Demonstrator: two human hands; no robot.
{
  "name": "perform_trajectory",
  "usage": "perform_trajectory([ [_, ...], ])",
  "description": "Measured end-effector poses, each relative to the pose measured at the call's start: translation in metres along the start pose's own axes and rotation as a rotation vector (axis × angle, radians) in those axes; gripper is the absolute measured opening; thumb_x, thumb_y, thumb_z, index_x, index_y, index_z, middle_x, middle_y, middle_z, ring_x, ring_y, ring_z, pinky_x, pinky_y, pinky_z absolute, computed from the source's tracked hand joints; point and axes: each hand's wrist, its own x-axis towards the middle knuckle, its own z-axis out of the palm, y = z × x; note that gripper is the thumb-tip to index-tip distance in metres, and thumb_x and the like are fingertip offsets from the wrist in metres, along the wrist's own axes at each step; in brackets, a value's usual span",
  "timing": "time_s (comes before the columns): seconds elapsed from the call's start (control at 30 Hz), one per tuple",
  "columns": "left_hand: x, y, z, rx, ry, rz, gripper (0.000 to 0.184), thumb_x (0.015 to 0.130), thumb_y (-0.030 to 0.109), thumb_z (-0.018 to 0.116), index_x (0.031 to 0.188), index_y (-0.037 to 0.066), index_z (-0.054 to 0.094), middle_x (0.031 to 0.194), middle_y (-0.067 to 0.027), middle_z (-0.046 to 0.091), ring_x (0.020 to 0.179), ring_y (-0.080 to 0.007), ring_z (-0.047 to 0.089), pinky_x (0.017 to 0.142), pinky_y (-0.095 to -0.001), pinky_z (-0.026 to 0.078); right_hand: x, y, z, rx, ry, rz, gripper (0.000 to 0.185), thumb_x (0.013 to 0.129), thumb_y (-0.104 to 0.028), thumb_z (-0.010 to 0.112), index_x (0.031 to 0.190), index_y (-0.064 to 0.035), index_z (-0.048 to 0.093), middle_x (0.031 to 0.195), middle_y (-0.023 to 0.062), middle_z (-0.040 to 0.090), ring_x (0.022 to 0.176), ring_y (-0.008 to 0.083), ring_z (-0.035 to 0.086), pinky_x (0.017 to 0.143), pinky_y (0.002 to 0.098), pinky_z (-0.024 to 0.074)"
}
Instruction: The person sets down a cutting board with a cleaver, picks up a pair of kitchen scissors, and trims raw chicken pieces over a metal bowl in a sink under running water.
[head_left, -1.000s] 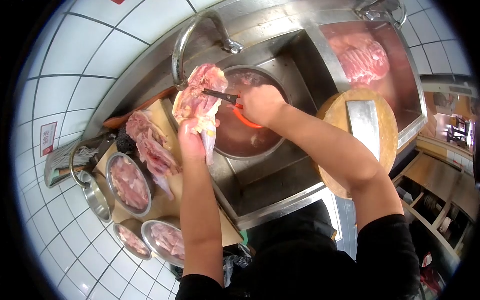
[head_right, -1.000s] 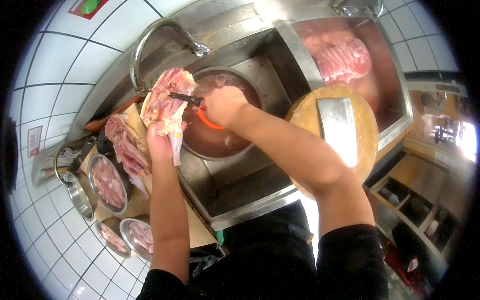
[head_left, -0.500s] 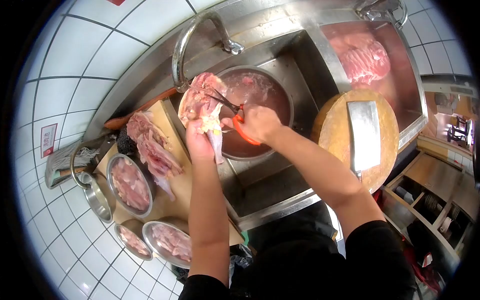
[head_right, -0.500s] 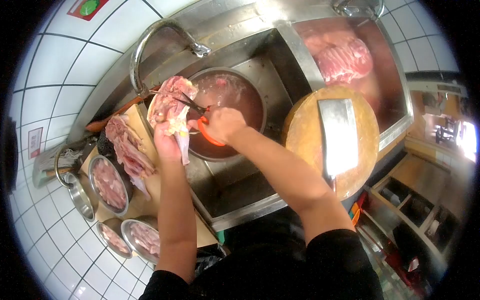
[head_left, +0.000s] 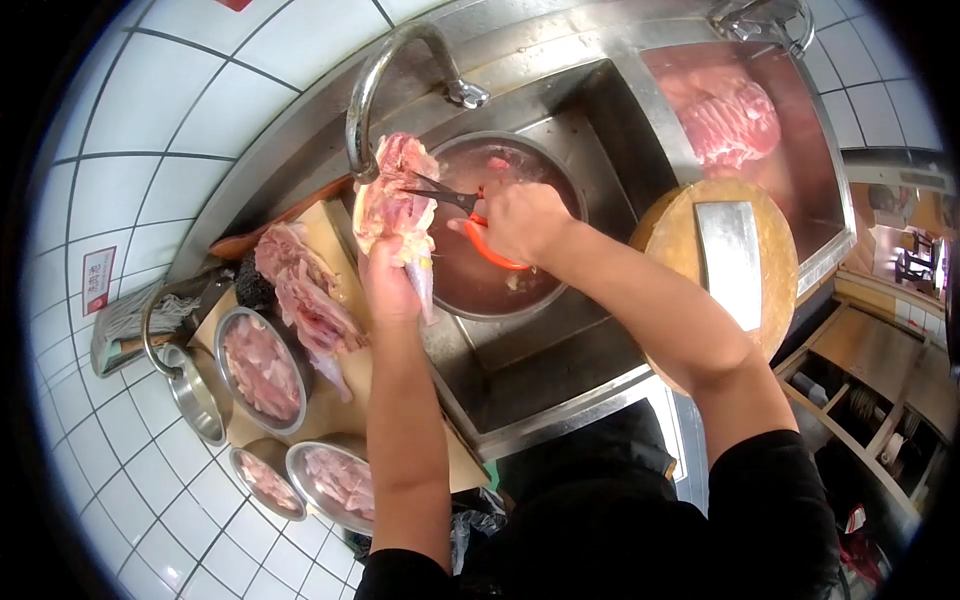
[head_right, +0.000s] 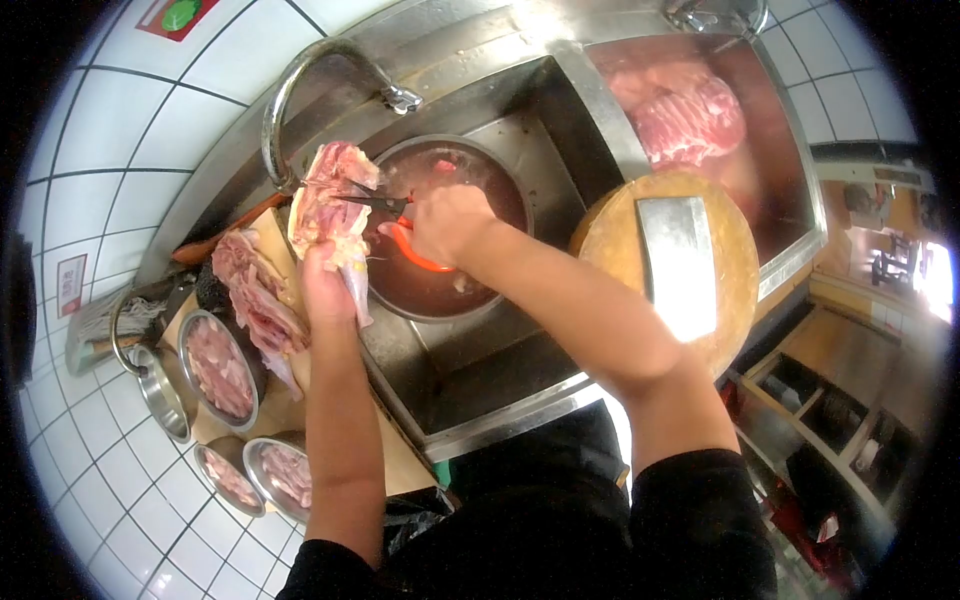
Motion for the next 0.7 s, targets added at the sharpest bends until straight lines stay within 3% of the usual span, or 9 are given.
perform_trajectory([
  [0.03,0.001,0.001,-0.002,-0.022,-0.014,-0.031,0.064,0.084,0.016,0.052,0.145,-0.003,0.044,0.131,-0.0170,0.061,0.106,-0.0290,0.064,0.080,-0.0435,0.057,-0.002,-0.001,-0.001,0.030,0.007,0.011,0.060,0.102,-0.057,0.043,0.104,-0.0068,0.074,0.108,0.0180,0.069,0.100,0.0329,0.070,0.085,0.0442,0.0556],
  [0.13,0.000,0.000,-0.003,-0.123,-0.046,-0.090,0.061,0.085,0.019,0.050,0.142,-0.003,0.047,0.128,-0.0167,0.063,0.105,-0.0299,0.064,0.078,-0.0450,0.056,0.007,0.010,0.031,0.387,0.127,0.348,0.050,0.101,-0.048,0.047,0.110,-0.0051,0.071,0.107,0.0202,0.069,0.097,0.0364,0.070,0.084,0.0454,0.0548],
  [0.17,0.000,-0.001,-0.002,-0.161,-0.055,-0.108,0.060,0.086,0.020,0.050,0.141,-0.003,0.049,0.127,-0.0167,0.064,0.105,-0.0303,0.064,0.077,-0.0455,0.056,0.016,0.020,0.054,0.568,0.238,0.373,0.040,0.097,-0.039,0.055,0.110,-0.0029,0.068,0.102,0.0161,0.071,0.091,0.0320,0.072,0.077,0.0427,0.0545],
  [0.27,-0.004,0.001,0.010,-0.267,-0.097,-0.167,0.055,0.086,0.021,0.050,0.135,-0.003,0.053,0.126,-0.0166,0.064,0.103,-0.0312,0.065,0.074,-0.0461,0.055,0.032,0.032,0.082,1.537,0.412,0.486,0.031,0.095,-0.032,0.064,0.103,-0.0028,0.067,0.098,0.0109,0.070,0.083,0.0238,0.070,0.071,0.0369,0.0530],
  [0.3,-0.004,0.001,0.013,-0.252,-0.102,-0.160,0.054,0.087,0.022,0.051,0.135,-0.002,0.053,0.126,-0.0163,0.064,0.103,-0.0308,0.064,0.073,-0.0463,0.055,0.030,0.023,0.062,1.619,0.547,0.470,0.029,0.092,-0.028,0.070,0.104,-0.0030,0.065,0.096,0.0073,0.067,0.081,0.0174,0.065,0.068,0.0309,0.0511],
  [0.4,-0.004,0.000,0.020,-0.240,-0.124,-0.152,0.053,0.088,0.024,0.051,0.136,0.000,0.053,0.125,-0.0156,0.064,0.104,-0.0296,0.063,0.072,-0.0470,0.054,0.051,0.035,0.042,1.661,0.657,0.396,0.032,0.091,-0.027,0.071,0.110,-0.0022,0.063,0.095,0.0085,0.066,0.082,0.0180,0.063,0.067,0.0322,0.0530],
  [0.5,-0.002,0.002,0.029,-0.313,-0.176,-0.177,0.052,0.089,0.025,0.051,0.136,0.001,0.052,0.124,-0.0155,0.064,0.102,-0.0287,0.063,0.071,-0.0475,0.053,0.070,0.044,0.007,1.732,0.559,0.439,0.035,0.091,-0.026,0.073,0.112,-0.0013,0.062,0.093,0.0087,0.065,0.080,0.0187,0.063,0.066,0.0350,0.0554],
  [0.6,-0.002,0.004,0.031,-0.248,-0.112,-0.177,0.054,0.089,0.026,0.051,0.137,0.002,0.052,0.131,-0.0154,0.061,0.112,-0.0289,0.060,0.074,-0.0473,0.052,0.067,0.043,-0.017,1.576,0.519,0.497,0.033,0.092,-0.028,0.073,0.108,-0.0017,0.062,0.093,0.0073,0.064,0.078,0.0186,0.062,0.065,0.0371,0.0571],
  [0.7,0.001,0.007,0.033,-0.328,-0.118,-0.190,0.053,0.089,0.025,0.051,0.135,-0.001,0.053,0.125,-0.0159,0.063,0.101,-0.0286,0.062,0.071,-0.0473,0.053,0.062,0.051,0.014,1.228,0.543,0.479,0.047,0.092,-0.046,0.068,0.100,0.0002,0.064,0.082,0.0159,0.069,0.077,0.0278,0.069,0.072,0.0400,0.0535],
])
